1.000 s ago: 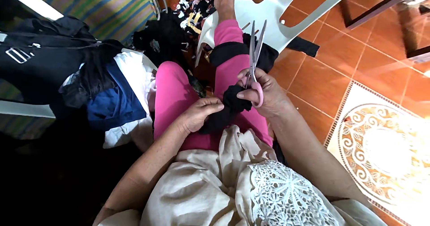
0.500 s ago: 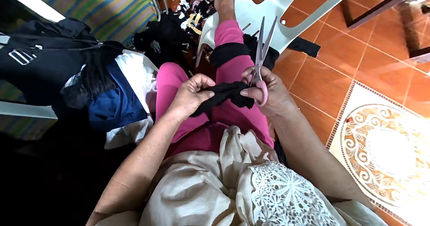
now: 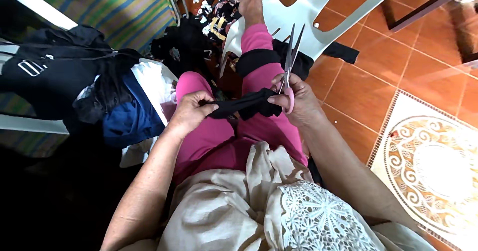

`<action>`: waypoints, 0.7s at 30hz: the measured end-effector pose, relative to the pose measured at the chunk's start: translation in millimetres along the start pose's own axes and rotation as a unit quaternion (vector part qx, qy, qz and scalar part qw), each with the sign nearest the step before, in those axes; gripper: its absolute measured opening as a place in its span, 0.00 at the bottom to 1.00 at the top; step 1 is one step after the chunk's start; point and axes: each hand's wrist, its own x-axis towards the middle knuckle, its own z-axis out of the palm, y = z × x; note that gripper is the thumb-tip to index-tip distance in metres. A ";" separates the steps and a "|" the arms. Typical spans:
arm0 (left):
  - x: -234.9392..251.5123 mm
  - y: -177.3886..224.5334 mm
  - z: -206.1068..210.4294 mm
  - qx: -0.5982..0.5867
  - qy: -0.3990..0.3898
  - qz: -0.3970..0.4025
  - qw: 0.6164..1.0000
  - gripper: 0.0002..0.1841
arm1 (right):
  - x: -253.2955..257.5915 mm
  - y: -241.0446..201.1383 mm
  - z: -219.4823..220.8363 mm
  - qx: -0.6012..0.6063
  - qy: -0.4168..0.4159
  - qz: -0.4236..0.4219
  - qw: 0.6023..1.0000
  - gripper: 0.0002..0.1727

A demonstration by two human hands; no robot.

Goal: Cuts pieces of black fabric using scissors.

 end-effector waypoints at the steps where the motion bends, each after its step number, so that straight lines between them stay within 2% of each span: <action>1: -1.2 2.7 -2.2 -0.033 0.005 -0.012 0.999 0.02 | 1.6 0.7 -0.3 -0.004 -0.001 0.001 1.000 0.22; 5: -3.4 3.6 -6.9 -0.141 0.013 -0.024 0.990 0.09 | 11.7 0.5 -4.0 -0.048 0.008 -0.004 0.999 0.22; 9: -9.6 -0.1 -8.4 -0.166 0.012 0.003 0.986 0.05 | 20.2 3.1 -5.4 -0.049 0.029 0.000 0.998 0.22; 13: -8.4 -2.4 -4.3 -0.207 0.039 0.026 0.977 0.07 | 18.5 7.5 -6.5 -0.057 0.018 0.024 0.998 0.22; 17: 3.6 11.1 11.4 -0.146 0.037 0.061 0.987 0.04 | 18.0 3.8 7.4 -0.167 0.050 0.032 0.984 0.23; 19: 11.7 21.3 16.2 -0.089 0.011 0.094 0.992 0.03 | 19.8 0.6 15.3 -0.166 0.038 -0.024 0.985 0.26; 21: 20.3 29.6 20.2 -0.035 -0.017 0.136 0.990 0.04 | 23.3 -3.0 23.6 -0.125 -0.010 -0.075 0.989 0.27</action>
